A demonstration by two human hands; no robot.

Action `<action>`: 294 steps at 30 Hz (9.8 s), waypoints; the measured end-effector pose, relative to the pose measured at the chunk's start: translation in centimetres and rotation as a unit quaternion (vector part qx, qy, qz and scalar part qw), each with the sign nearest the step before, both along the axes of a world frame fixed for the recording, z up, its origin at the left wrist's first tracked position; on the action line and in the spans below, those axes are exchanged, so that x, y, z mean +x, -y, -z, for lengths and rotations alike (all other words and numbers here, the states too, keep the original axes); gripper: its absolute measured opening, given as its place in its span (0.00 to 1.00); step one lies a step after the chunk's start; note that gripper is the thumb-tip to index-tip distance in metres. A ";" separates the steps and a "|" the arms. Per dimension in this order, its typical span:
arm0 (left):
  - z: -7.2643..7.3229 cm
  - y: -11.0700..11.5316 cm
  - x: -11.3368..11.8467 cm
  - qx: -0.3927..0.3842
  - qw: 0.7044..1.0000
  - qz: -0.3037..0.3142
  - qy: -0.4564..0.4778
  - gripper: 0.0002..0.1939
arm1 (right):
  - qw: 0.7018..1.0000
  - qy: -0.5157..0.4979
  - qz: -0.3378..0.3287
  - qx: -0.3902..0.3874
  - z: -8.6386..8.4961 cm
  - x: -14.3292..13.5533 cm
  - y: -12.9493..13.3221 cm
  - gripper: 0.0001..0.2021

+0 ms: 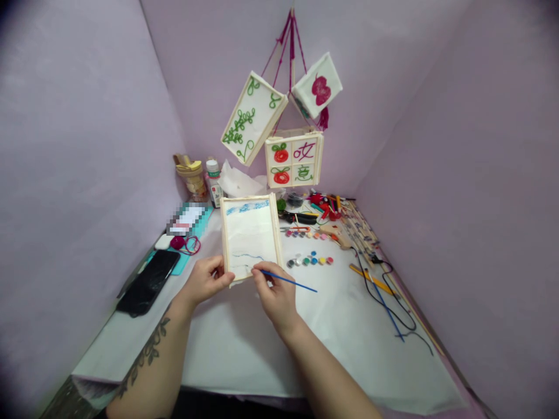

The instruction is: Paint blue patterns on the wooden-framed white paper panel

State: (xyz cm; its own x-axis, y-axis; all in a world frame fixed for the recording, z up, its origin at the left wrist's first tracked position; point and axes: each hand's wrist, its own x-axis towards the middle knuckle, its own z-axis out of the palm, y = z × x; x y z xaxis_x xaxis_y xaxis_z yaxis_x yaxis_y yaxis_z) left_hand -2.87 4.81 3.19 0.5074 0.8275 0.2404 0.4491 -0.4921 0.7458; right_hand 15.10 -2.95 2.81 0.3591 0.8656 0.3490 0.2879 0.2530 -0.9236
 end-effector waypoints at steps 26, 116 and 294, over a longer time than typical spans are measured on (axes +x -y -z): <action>0.3 -0.1 0.0 0.003 1.000 -0.010 0.001 0.16 | 0.998 0.001 0.057 -0.030 0.1 1.6 0.4 0.06; -0.1 -0.1 0.1 0.009 1.000 -0.015 -0.012 0.18 | 0.994 -0.053 0.100 0.010 1.6 1.2 0.6 0.09; 0.0 -0.2 0.0 0.029 1.000 -0.004 0.000 0.16 | 0.995 -0.017 0.001 0.094 -0.3 5.5 0.0 0.06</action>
State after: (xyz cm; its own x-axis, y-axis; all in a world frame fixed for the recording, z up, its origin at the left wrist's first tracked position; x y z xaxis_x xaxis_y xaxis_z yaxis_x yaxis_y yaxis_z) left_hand -2.87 4.99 3.23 0.5005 0.8163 0.2882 0.4533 -0.5307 0.7161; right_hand 20.59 -2.93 3.06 0.3758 0.7847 0.4931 0.2586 0.4221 -0.8689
